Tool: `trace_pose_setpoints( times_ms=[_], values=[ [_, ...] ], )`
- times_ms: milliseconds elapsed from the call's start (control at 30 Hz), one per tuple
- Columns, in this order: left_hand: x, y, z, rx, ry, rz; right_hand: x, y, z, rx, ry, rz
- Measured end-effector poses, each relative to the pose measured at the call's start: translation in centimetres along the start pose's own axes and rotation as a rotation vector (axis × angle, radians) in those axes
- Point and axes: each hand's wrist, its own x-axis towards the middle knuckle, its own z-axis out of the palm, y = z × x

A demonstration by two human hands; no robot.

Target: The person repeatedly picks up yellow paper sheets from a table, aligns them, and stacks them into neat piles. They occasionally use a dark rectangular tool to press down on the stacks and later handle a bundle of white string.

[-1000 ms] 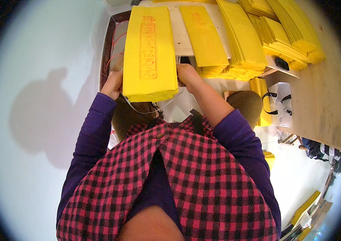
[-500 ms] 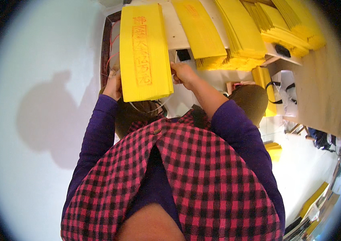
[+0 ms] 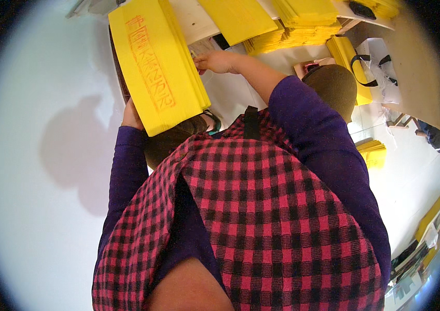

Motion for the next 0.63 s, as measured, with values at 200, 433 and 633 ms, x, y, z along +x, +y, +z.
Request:
trace_pose_setpoints(
  times_ms=[200,433,633],
  values=[
    [1.0,-0.1,-1.6,0.036,-0.016,0.004,1.5,0.7,-0.2,0.281,0.051,0.023],
    [0.2,0.2,-1.3,0.040,-0.048,-0.073,2.2,0.9,1.9,0.850,0.171,0.168],
    [-0.1,1.8,0.2,0.125,0.003,-0.174,3.5,0.5,1.5,0.790,0.157,0.157]
  ],
)
